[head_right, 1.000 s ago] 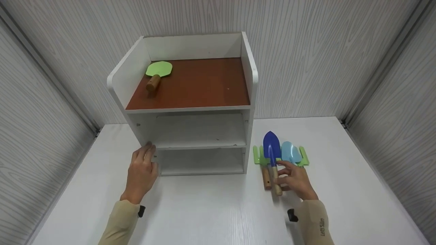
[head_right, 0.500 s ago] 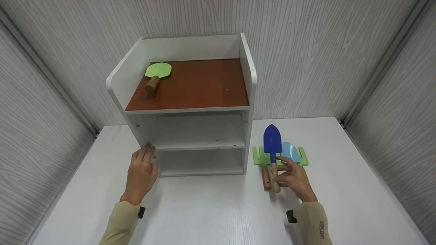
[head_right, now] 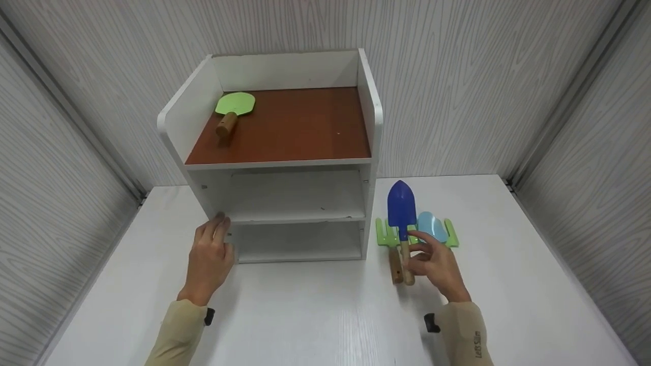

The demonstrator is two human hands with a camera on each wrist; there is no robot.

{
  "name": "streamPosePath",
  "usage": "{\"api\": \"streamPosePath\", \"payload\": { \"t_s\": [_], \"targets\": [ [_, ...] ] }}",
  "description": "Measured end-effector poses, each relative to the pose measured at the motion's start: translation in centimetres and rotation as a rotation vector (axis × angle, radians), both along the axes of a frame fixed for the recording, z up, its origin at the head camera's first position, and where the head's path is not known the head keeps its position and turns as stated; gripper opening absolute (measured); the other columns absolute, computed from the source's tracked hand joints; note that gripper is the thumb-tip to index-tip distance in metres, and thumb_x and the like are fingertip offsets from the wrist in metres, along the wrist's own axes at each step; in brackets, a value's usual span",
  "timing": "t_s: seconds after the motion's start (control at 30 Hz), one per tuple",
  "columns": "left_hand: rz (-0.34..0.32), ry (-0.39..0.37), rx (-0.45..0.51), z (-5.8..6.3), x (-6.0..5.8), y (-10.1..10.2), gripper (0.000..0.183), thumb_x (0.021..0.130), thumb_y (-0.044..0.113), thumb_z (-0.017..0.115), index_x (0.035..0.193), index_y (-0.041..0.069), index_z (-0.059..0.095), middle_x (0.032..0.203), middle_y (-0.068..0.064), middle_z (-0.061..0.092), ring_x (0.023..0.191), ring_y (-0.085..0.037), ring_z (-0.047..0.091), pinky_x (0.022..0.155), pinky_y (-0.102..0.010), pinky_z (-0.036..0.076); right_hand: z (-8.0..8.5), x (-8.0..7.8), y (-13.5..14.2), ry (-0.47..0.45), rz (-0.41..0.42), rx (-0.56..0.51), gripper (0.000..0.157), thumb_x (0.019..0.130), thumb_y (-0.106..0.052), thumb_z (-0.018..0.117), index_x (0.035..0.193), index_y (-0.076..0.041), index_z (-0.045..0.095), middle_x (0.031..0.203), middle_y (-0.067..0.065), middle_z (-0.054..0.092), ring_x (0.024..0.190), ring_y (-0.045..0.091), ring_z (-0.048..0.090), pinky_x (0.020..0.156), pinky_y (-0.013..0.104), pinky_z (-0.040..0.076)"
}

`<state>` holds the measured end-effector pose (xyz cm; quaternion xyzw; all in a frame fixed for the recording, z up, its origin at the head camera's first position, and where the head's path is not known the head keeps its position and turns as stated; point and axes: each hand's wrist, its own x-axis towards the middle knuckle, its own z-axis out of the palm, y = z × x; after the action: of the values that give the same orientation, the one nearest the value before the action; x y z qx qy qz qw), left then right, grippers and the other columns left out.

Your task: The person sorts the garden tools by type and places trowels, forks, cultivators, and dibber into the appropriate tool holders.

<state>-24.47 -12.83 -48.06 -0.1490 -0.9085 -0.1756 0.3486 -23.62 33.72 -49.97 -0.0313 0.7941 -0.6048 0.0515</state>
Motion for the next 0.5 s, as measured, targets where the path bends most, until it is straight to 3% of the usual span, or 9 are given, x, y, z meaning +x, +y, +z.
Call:
{"api": "streamPosePath", "payload": {
  "t_s": [0.33,0.5],
  "targets": [
    [0.000,0.004,-0.031,0.18,-0.03,-0.15,0.050,0.079,-0.010,0.075,0.126,-0.015,0.060,0.130,-0.028,0.058,0.115,-0.046,0.055,0.092,-0.047,0.056,0.44,0.15,-0.73,0.101,0.007,-0.046,0.073,0.087,0.003,0.075,0.151,0.001,0.041,0.118,0.015,0.069,0.097,0.018,0.070,0.079,0.032,0.059],
    [-0.003,0.025,-0.025,-0.04,-0.11,-0.14,0.049,0.079,-0.011,0.074,0.126,-0.015,0.060,0.129,-0.028,0.058,0.114,-0.047,0.056,0.091,-0.048,0.056,0.77,0.29,-1.00,0.124,-0.004,-0.022,0.072,0.087,0.001,0.076,0.150,0.000,0.043,0.114,0.002,0.071,0.099,0.016,0.069,0.080,0.029,0.056]
  ]
}}
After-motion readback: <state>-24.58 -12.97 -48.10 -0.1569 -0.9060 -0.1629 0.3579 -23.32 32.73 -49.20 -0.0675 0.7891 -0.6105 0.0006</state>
